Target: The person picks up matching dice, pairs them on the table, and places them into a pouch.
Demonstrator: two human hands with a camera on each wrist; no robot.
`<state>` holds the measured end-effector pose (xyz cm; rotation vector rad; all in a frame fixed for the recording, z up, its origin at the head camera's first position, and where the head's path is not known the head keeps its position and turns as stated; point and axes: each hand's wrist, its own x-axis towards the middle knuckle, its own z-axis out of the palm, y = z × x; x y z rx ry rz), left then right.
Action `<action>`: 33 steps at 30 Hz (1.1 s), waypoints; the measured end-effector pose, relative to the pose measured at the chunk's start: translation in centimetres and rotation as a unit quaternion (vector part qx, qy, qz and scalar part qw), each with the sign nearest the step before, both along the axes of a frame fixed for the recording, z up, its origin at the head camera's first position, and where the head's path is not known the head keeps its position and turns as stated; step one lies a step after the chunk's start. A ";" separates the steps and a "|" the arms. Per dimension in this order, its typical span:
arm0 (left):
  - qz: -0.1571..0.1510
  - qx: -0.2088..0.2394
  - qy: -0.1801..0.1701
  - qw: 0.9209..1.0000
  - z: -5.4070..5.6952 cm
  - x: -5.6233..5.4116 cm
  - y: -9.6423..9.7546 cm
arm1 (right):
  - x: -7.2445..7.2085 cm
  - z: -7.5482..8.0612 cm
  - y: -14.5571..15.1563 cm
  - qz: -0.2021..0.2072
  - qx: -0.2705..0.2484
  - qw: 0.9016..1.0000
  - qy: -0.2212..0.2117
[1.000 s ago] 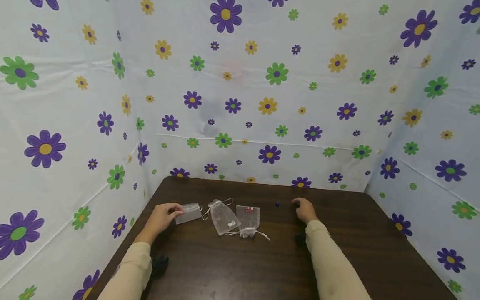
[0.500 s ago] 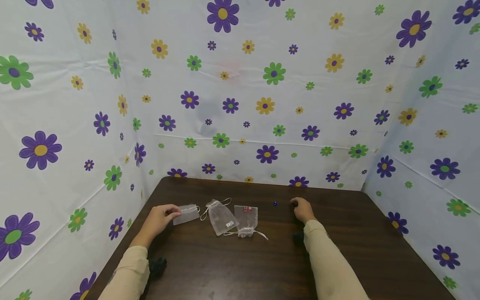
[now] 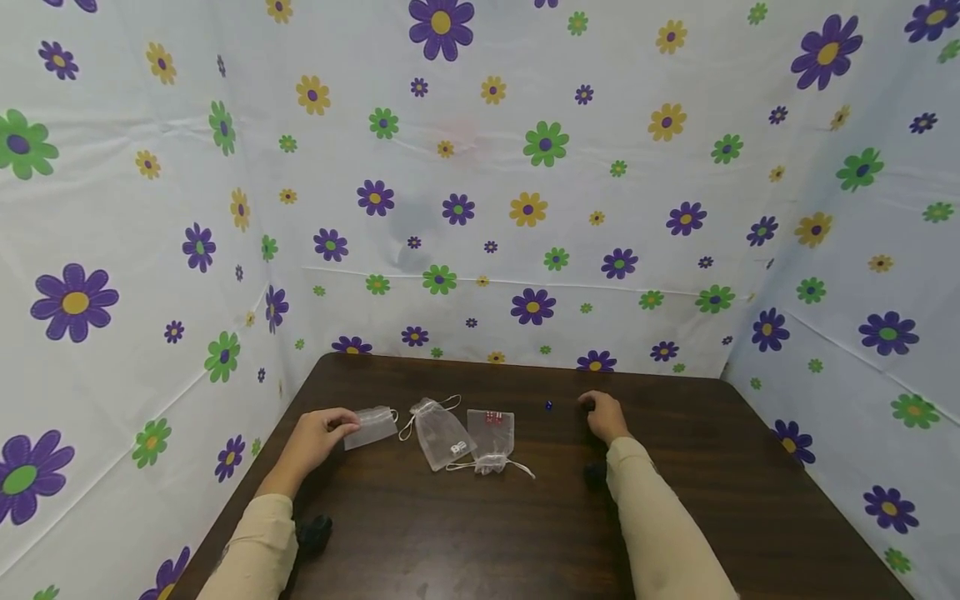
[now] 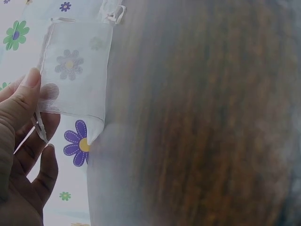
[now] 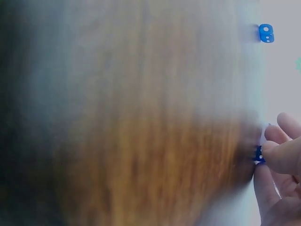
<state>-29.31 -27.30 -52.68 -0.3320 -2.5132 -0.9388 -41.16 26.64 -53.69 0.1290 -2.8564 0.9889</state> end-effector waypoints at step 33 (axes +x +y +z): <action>0.000 0.004 -0.007 1.000 -0.1 -0.1 -0.3 | -0.2 1.5 -3.8 0.104 -0.021 0.994 -0.036</action>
